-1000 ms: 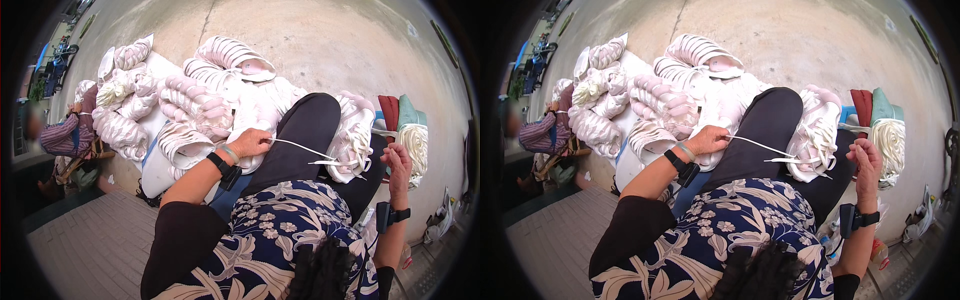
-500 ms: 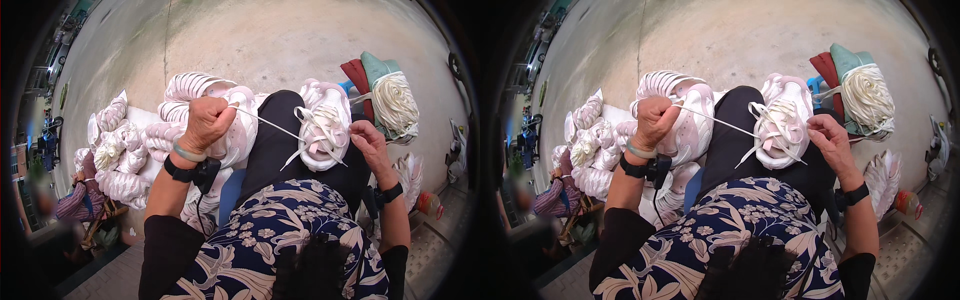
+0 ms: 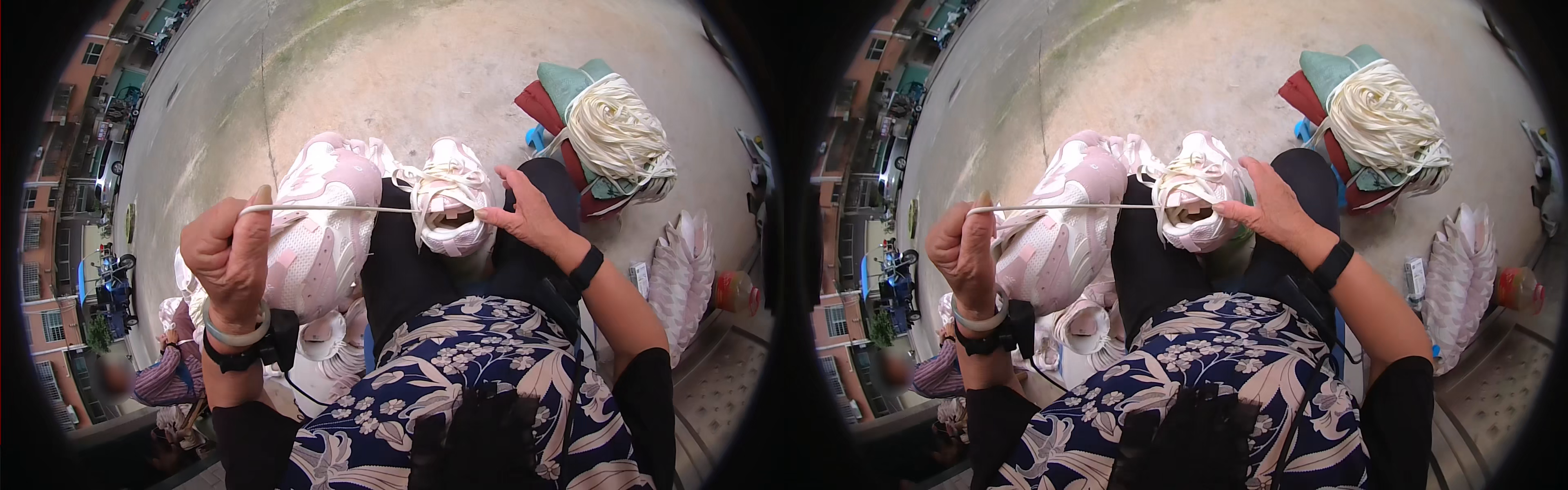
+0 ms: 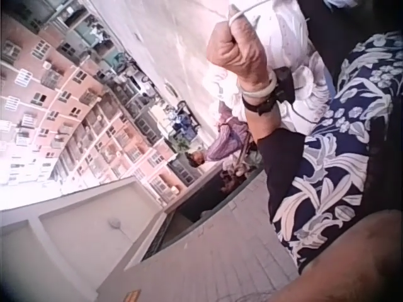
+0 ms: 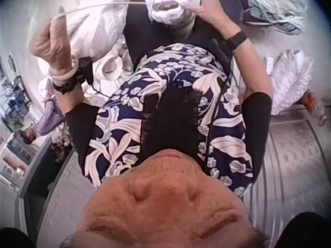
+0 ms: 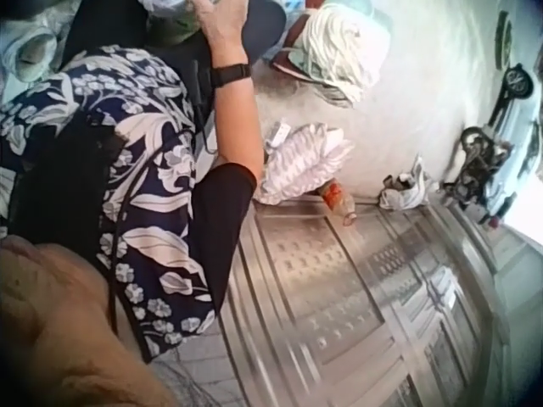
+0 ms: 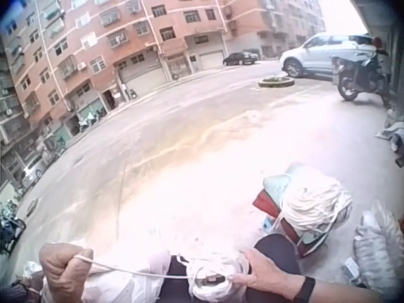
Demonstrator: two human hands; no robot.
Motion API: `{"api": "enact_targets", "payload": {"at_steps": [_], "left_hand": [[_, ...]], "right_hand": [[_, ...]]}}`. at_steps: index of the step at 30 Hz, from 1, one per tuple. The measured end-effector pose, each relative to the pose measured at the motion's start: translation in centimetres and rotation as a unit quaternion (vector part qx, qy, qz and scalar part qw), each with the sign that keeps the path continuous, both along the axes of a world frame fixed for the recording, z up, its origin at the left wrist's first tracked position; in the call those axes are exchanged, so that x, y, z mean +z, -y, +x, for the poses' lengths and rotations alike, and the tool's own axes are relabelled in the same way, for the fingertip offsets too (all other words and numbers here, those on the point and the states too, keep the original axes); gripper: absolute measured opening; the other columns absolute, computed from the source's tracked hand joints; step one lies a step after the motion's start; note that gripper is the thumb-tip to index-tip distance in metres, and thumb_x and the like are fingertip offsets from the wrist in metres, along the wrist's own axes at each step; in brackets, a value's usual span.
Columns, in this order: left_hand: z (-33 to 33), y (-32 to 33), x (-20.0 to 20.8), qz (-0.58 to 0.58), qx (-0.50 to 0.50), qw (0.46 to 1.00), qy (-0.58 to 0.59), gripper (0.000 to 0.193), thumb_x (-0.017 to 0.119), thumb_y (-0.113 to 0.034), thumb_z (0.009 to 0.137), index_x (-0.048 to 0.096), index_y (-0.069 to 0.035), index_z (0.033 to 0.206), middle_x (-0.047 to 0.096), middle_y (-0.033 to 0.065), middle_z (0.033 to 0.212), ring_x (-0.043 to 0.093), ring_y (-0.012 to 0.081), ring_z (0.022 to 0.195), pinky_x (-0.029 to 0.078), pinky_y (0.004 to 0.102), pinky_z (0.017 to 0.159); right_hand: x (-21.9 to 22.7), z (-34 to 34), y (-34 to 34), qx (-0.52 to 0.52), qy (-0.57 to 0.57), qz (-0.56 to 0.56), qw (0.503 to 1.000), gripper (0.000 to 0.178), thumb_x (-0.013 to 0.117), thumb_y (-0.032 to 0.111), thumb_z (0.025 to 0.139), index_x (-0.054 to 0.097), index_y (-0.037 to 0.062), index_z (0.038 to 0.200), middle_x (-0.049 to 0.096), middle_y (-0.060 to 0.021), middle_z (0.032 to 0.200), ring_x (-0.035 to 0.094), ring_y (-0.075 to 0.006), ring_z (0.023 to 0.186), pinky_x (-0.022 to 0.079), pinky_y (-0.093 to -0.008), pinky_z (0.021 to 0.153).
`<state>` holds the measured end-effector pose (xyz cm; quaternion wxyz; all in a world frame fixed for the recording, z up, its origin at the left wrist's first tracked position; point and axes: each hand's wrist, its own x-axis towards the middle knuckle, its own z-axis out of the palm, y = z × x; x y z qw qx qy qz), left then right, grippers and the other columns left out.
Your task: The recorder is lacing pink and white sneakers and organizing them into stacks.
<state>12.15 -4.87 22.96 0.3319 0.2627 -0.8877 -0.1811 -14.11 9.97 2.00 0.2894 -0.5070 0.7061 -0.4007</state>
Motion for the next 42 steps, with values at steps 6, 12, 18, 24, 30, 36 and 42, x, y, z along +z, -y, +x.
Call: {"api": "enact_targets", "payload": {"at_steps": [6,12,18,24,30,36,42], "left_hand": [[1.1,0.6,2.1,0.061,0.037,0.993,-0.089,0.033,0.052,-0.011,0.091,0.046,-0.005,0.06,0.033,-0.0052,0.053,0.026,0.0049,0.049,0.02,0.0233,0.047],[0.8,0.2,4.7,0.077,0.023,0.991,-0.104,0.03,0.052,-0.012,0.091,0.05,-0.004,0.062,0.034,-0.0048,0.054,0.027,0.0045,0.049,0.021,0.023,0.047],[0.7,3.2,5.7,0.06,0.033,0.988,-0.14,0.024,0.057,-0.013,0.089,0.059,-0.003,0.067,0.037,-0.0063,0.054,0.029,0.0028,0.049,0.02,0.0212,0.046],[0.3,7.4,8.3,0.005,0.042,0.995,-0.088,0.023,0.059,-0.014,0.088,0.061,-0.004,0.067,0.034,-0.009,0.054,0.026,0.0003,0.048,0.017,0.0202,0.043],[0.3,8.9,11.6,-0.016,0.082,0.994,-0.07,0.021,0.059,-0.018,0.089,0.064,-0.005,0.073,0.035,-0.0091,0.054,0.026,-0.0004,0.046,0.017,0.0189,0.041],[2.5,3.3,13.7,0.083,-0.003,0.988,-0.133,0.033,0.05,-0.019,0.094,0.048,-0.009,0.063,0.031,-0.0064,0.054,0.022,0.0028,0.044,0.018,0.0221,0.042],[5.4,-4.4,13.2,0.126,-0.045,0.982,-0.133,0.029,0.05,-0.006,0.088,0.042,-0.005,0.06,0.033,-0.0024,0.051,0.025,0.0071,0.043,0.02,0.0239,0.043]], "right_hand": [[-0.5,0.4,2.7,-0.067,0.407,0.22,0.884,0.091,0.043,0.07,0.078,0.025,0.0039,0.137,0.03,-0.0202,0.139,0.034,-0.0378,0.124,0.033,-0.0501,0.095],[-5.4,1.5,6.1,0.012,0.516,0.293,0.805,0.099,0.037,0.077,0.075,0.014,0.0063,0.141,0.019,-0.0274,0.141,0.028,-0.0441,0.126,0.028,-0.0585,0.096],[-4.0,2.5,7.2,0.009,0.567,0.248,0.786,0.1,0.048,0.075,0.069,0.019,0.0128,0.141,0.021,-0.0239,0.141,0.026,-0.0444,0.126,0.027,-0.0605,0.096],[-2.7,3.7,7.7,-0.01,0.494,0.284,0.821,0.102,0.05,0.072,0.07,0.017,0.0031,0.139,0.021,-0.0234,0.141,0.034,-0.0447,0.121,0.031,-0.0584,0.093],[-1.7,2.0,7.2,0.035,0.449,0.31,0.837,0.096,0.039,0.074,0.075,0.017,0.0066,0.14,0.025,-0.025,0.139,0.046,-0.0413,0.113,0.036,-0.0541,0.09],[-0.5,3.8,6.9,0.051,0.592,0.181,0.783,0.085,0.042,0.068,0.076,0.022,0.0116,0.138,0.035,-0.0222,0.13,0.049,-0.0346,0.107,0.038,-0.0491,0.089],[-2.2,3.9,5.2,0.037,0.644,0.131,0.753,0.038,0.047,0.038,0.079,0.048,0.0141,0.109,0.055,-0.0043,0.102,0.051,-0.0174,0.088,0.04,-0.0398,0.078]]}}
